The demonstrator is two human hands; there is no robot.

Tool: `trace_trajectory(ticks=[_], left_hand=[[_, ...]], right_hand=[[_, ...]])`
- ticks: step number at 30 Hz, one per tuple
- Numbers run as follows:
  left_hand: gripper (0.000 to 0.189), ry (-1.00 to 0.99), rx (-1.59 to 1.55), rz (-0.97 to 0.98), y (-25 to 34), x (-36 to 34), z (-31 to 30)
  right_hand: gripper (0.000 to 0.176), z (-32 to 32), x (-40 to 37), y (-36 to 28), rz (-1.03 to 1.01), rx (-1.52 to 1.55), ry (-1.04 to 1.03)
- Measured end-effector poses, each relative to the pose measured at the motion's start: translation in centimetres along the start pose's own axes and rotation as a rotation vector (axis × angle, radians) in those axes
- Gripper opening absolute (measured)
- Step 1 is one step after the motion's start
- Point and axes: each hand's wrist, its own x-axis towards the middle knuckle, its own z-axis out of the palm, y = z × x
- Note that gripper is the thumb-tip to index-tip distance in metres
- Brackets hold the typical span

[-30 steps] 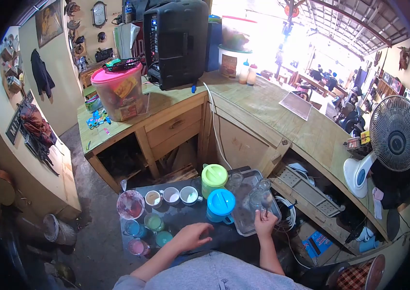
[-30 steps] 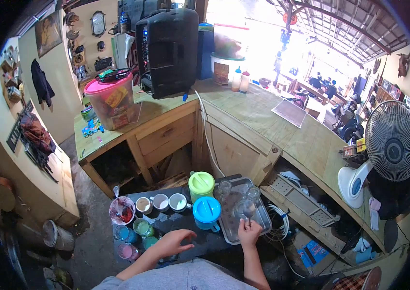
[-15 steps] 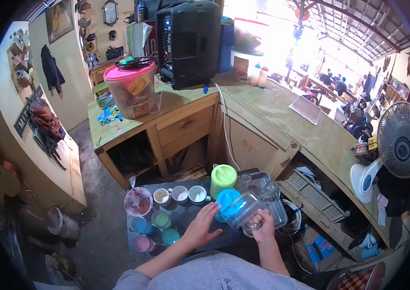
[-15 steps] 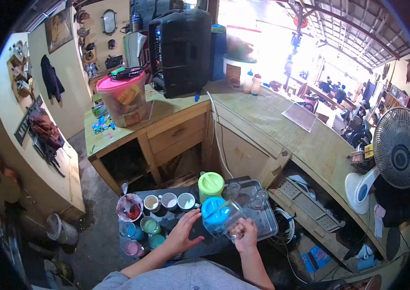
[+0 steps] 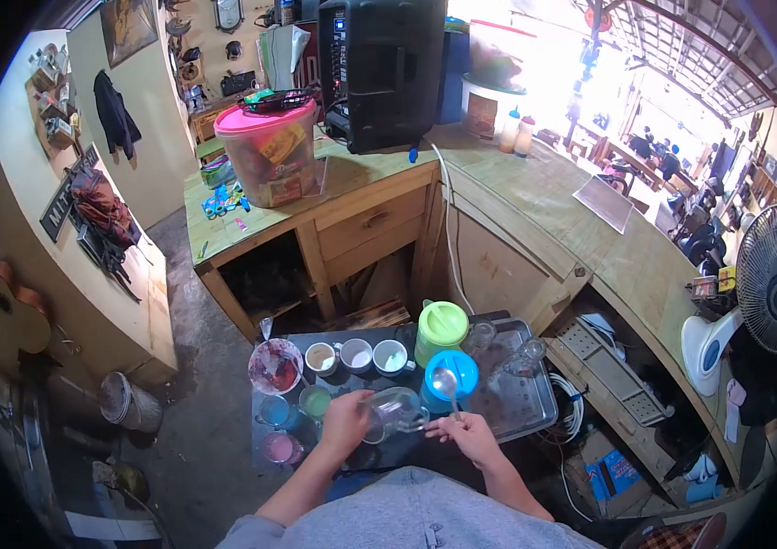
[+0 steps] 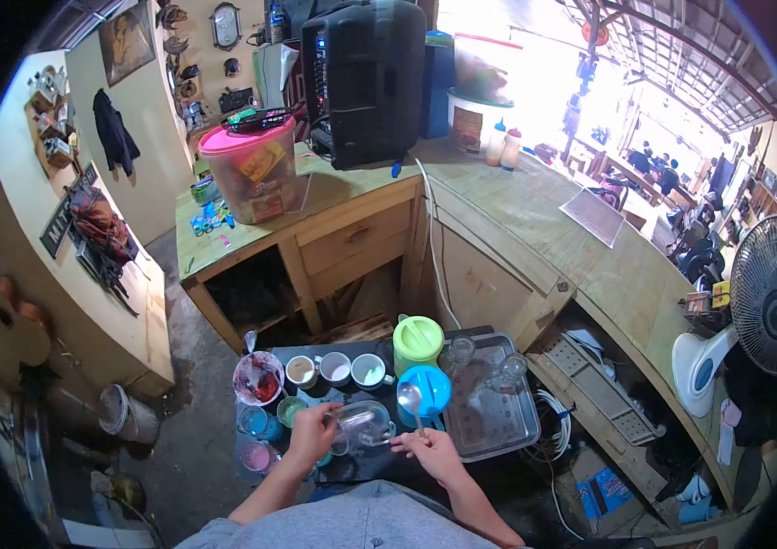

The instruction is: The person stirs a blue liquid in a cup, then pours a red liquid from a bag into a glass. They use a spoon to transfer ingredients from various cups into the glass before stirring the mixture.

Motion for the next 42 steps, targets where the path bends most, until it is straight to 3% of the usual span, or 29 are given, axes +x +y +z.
trace_trajectory(ticks=[3, 5, 8, 11, 17, 21, 23, 25, 27, 28, 30, 32, 33, 35, 42], left_hand=[[0.02, -0.014, 0.217, 0.001, -2.2, 1.1, 1.0], [0.016, -0.179, 0.507, -0.054, -6.0, 2.2, 3.4], [0.014, -0.288, 0.599, -0.061, -7.9, 3.3, 5.4], [0.014, -0.398, 0.651, -0.129, -9.8, 4.0, 7.4], [0.021, -0.415, 0.597, -0.184, -12.4, 3.9, 8.9], [0.029, -0.469, 0.547, -0.265, -7.7, 3.9, 5.3], [0.035, -0.148, 0.356, -0.123, -6.0, 3.9, 2.2], [0.032, -0.006, 0.258, -0.273, -5.4, 4.9, -1.7], [0.021, 0.258, 0.343, -0.16, -11.6, 6.1, -4.5], [0.019, 0.31, 0.393, -0.228, -12.4, 6.5, -6.3], [0.021, 0.191, 0.626, -0.4, -17.2, 7.8, -8.4], [0.025, -0.045, 0.724, -0.456, -20.7, 8.9, -9.1], [0.025, -0.053, 0.723, -0.464, -20.8, 8.9, -9.4], [0.026, -0.393, 0.827, -0.458, -20.0, 9.9, -9.7], [0.027, -0.365, 0.804, -0.55, -22.2, 10.5, -9.5]], right_hand=[[0.019, -1.0, -0.8, -1.2, -0.052, 0.121, 0.117], [0.019, -2.5, -0.8, -0.8, -0.088, 0.129, 0.159], [0.018, -3.3, -1.2, -1.1, -0.129, 0.163, 0.249], [0.017, -4.0, -1.7, -1.0, -0.143, 0.231, 0.272], [0.018, -4.3, -2.9, 0.7, -0.15, 0.255, 0.265], [0.02, -4.3, -3.0, 0.8, -0.124, 0.288, 0.272], [0.02, -4.2, -3.0, 0.8, -0.143, 0.283, 0.291], [0.02, -4.1, -2.9, 0.6, -0.146, 0.299, 0.297], [0.02, -3.8, -2.6, 0.5, -0.149, 0.315, 0.302], [0.021, -3.7, -2.4, 0.5, -0.14, 0.313, 0.31], [0.021, -3.1, -1.6, 0.3, -0.127, 0.307, 0.312], [0.022, -2.4, -1.1, 0.5, -0.098, 0.283, 0.274], [0.022, -1.7, -1.2, 0.3, -0.086, 0.282, 0.276], [0.024, -0.3, -0.7, -0.8, -0.057, 0.217, 0.239], [0.024, 3.3, 0.0, -1.8, -0.04, 0.214, 0.227]])
